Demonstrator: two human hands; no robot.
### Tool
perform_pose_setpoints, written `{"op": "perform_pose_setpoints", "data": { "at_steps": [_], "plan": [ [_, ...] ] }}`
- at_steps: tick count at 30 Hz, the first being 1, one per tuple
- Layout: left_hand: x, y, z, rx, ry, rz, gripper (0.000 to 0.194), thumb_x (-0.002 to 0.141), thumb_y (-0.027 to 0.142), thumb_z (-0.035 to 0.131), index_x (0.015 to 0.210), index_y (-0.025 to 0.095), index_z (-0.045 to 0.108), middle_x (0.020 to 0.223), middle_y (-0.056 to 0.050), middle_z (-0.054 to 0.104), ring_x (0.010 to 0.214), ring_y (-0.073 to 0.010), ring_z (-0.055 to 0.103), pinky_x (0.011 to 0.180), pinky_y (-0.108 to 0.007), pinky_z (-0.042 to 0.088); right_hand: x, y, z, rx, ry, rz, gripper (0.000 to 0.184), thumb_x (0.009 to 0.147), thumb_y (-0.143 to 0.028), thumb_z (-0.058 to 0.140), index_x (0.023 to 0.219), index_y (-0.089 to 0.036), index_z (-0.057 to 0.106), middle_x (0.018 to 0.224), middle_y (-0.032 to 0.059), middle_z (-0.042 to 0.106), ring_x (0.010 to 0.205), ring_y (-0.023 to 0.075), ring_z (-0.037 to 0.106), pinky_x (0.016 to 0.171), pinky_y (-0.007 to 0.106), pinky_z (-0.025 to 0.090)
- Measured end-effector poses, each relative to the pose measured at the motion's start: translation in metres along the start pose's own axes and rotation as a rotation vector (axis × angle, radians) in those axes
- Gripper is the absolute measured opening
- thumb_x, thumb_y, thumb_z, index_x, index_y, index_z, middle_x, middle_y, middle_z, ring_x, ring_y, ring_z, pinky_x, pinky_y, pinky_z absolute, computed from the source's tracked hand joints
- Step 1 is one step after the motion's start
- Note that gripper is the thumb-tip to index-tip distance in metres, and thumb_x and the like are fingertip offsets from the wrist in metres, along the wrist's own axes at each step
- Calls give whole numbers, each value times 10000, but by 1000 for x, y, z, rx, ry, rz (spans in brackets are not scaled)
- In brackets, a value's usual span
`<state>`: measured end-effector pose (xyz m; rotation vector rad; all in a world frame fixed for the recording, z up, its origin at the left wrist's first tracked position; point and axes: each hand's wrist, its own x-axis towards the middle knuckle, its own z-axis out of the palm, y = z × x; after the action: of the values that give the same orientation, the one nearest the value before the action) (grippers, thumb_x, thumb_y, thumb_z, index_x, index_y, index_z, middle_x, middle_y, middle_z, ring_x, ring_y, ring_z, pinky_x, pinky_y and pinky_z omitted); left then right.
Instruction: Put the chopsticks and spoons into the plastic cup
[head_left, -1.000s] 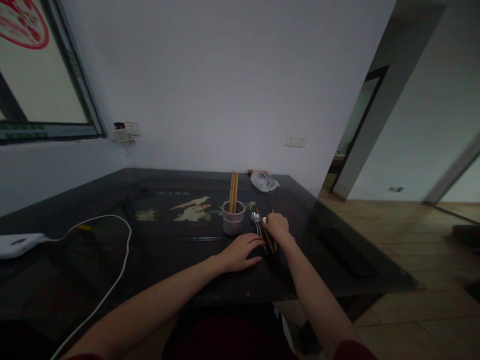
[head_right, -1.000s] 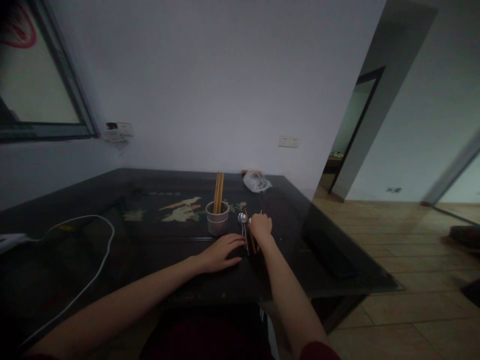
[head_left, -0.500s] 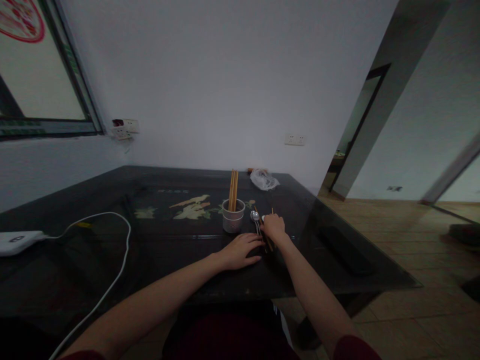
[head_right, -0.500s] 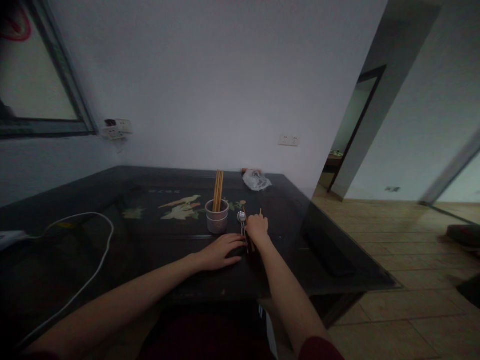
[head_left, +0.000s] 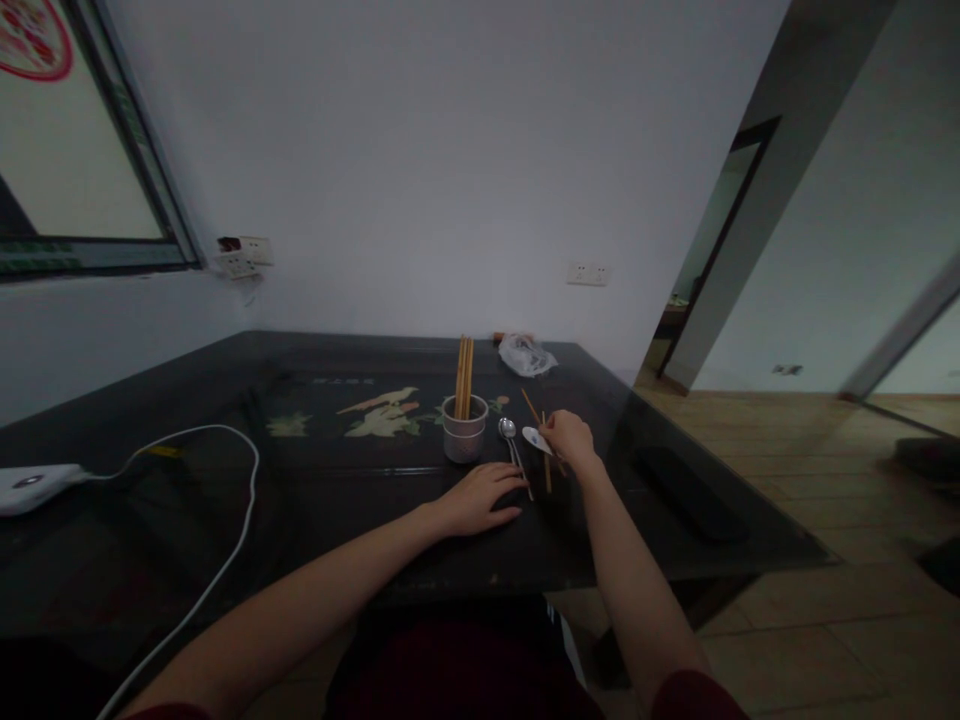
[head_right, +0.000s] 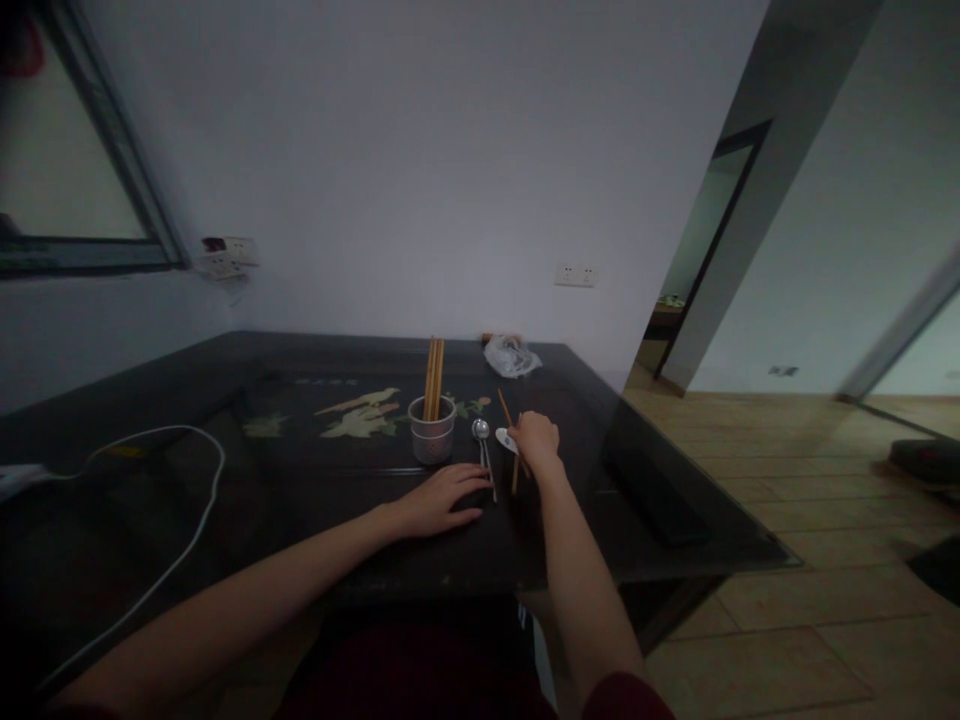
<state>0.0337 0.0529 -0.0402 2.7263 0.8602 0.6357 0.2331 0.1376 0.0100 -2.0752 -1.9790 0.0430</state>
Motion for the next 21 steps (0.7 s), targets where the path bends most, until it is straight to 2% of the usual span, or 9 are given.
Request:
{"op": "perform_pose_setpoints", "data": {
  "at_steps": [4, 8, 14, 21],
  "plan": [
    [0, -1, 1, -6, -5, -3, 440, 852, 366, 537, 1270, 237, 499, 1375, -97, 463, 1275, -242, 408, 1061, -423, 329, 9, 25, -7, 72, -62, 112, 222, 780, -328, 563, 849, -169, 702, 911, 134, 707, 904, 249, 666, 704, 289, 458],
    [0, -2, 1, -15, -10, 1, 429, 850, 362, 541, 1258, 234, 509, 1374, -94, 461, 1272, -242, 409, 1059, -422, 331, 15, 42, -7, 44, -112, 200, 271, 768, -334, 586, 943, -152, 685, 1019, 167, 679, 960, 271, 654, 722, 302, 472],
    [0, -3, 1, -25, -9, 6, 433, 855, 358, 536, 1267, 235, 494, 1378, -86, 454, 1278, -235, 397, 1063, -415, 325, 18, 43, 4, 22, -237, 158, 229, 734, -287, 616, 882, -127, 688, 976, 182, 685, 971, 280, 649, 740, 298, 482],
    [0, -4, 2, -38, -1, -6, 446, 852, 361, 540, 1277, 241, 480, 1370, -89, 458, 1279, -237, 392, 1061, -425, 326, 17, 39, 9, 60, -344, 124, 154, 715, -264, 632, 784, -138, 687, 750, 107, 705, 650, 193, 681, 610, 258, 494]
  ]
}}
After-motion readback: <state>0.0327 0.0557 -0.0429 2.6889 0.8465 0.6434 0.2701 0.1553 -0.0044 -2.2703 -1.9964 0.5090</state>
